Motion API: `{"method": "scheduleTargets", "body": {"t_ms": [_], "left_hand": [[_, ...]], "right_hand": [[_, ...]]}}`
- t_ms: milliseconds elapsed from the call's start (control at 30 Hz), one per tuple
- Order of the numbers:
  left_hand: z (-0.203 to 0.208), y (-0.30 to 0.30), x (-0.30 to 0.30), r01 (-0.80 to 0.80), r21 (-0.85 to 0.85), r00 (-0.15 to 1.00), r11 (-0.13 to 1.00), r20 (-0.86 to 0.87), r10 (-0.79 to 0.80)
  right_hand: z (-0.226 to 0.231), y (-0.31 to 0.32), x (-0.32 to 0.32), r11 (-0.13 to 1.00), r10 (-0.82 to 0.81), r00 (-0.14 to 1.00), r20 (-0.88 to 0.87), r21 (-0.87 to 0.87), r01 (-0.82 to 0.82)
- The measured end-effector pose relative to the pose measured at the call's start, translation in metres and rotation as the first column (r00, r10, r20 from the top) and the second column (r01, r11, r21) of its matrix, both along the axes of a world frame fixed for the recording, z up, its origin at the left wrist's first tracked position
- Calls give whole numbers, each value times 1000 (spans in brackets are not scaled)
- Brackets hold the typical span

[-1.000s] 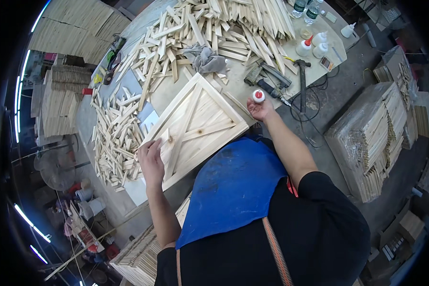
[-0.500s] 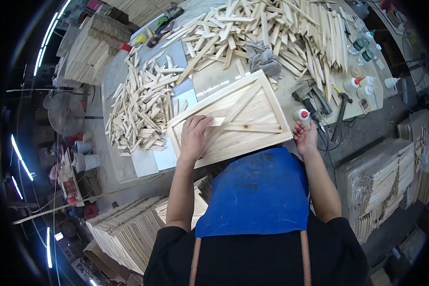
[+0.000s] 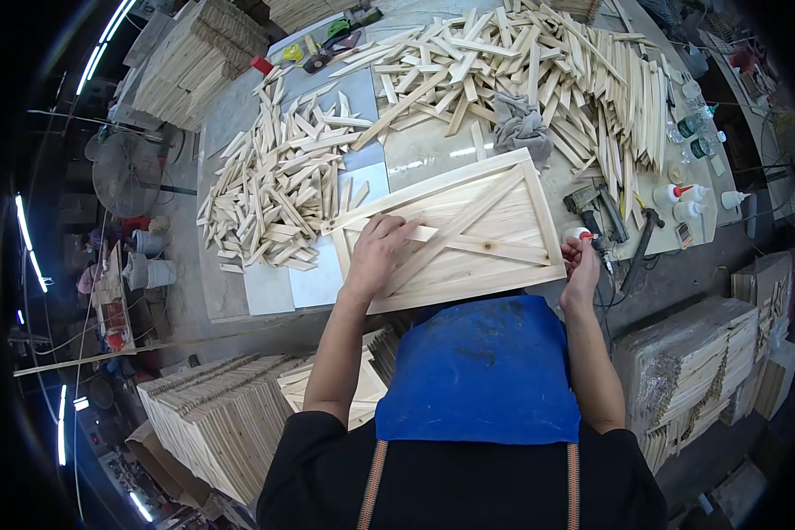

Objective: Assembling wooden panels by applying glue to slats and securing them with a pneumatic nail gun.

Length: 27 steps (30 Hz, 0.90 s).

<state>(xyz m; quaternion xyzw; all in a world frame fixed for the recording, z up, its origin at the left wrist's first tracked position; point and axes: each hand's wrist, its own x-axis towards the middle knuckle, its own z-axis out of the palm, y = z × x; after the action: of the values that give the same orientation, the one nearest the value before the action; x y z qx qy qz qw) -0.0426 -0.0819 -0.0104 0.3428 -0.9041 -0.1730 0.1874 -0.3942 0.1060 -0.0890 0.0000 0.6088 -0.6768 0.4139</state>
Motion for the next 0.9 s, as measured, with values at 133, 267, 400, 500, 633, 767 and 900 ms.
{"method": "scheduleTargets", "body": {"t_ms": [133,267,400,500,633,767,900], "left_hand": [[-2,-1,-4,20,13,1000,1000,-12,-20],[-1,0,-5,-1,24,1000,1000,5,1],[6,1,-6,-29,12,999,1000,28,28],[5,-2,-6,-13,21,999,1000,49,12],[-1,0,-11,-28,37,999,999,48,26],[-6,1,-10,-53,88,999,995,-1,53],[-13,5,-11,-73,148,990,986,-109,90]], "right_hand": [[1,5,1,999,-35,996,-76,35,38],[2,4,7,997,27,972,-233,80,-8],[-3,2,12,995,65,944,-325,90,-37],[-7,-1,15,999,50,938,-342,37,-40],[2,1,15,998,53,930,-365,47,-39],[2,1,16,999,43,927,-373,33,-33],[5,0,15,994,89,892,-442,103,-48]]}}
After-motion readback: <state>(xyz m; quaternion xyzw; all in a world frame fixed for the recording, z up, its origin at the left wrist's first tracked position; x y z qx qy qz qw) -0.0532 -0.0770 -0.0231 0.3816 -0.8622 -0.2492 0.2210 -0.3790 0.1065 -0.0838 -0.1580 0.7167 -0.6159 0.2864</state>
